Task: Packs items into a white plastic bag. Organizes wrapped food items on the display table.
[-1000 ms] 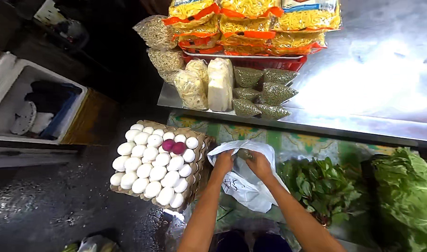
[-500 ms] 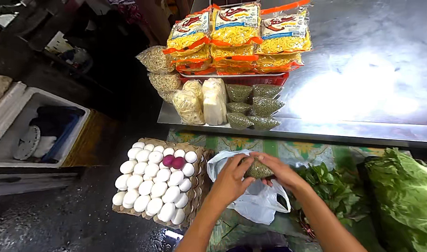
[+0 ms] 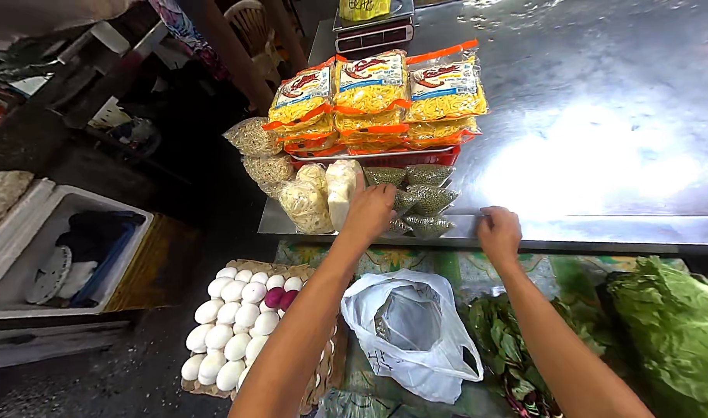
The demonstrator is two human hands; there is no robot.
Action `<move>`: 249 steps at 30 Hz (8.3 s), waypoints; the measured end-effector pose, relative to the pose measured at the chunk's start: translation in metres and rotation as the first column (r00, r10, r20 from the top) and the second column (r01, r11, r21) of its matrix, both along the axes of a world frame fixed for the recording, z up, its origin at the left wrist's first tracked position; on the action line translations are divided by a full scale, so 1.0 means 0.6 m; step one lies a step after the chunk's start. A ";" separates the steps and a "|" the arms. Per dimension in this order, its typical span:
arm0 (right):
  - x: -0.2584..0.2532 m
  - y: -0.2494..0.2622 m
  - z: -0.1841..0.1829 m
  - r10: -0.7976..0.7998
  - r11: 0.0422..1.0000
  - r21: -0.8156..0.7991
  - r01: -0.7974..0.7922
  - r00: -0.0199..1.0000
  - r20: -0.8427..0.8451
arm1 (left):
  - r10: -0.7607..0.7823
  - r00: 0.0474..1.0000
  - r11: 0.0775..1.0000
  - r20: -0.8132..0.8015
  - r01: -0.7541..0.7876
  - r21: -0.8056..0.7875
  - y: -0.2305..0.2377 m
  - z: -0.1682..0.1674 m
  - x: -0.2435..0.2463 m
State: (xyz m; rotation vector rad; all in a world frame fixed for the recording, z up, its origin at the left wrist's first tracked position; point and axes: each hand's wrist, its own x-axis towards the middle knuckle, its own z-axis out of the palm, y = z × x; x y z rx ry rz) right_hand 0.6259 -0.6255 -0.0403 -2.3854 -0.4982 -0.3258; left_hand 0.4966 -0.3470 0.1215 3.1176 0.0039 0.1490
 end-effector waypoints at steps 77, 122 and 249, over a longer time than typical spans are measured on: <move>0.023 0.109 0.209 0.359 0.932 0.186 -0.313 0.707 -0.609 | 0.066 0.997 0.957 0.037 -0.053 -0.284 -0.066 -0.050 0.064; 0.100 0.140 0.168 0.321 0.939 0.290 -0.187 0.781 -0.536 | -0.136 0.977 0.987 0.163 0.148 -0.066 -0.106 -0.148 0.033; -0.346 -0.049 0.117 0.679 0.682 0.680 0.269 0.112 -0.726 | 0.630 0.707 0.392 -0.322 -0.647 -0.654 -0.278 -0.328 -0.429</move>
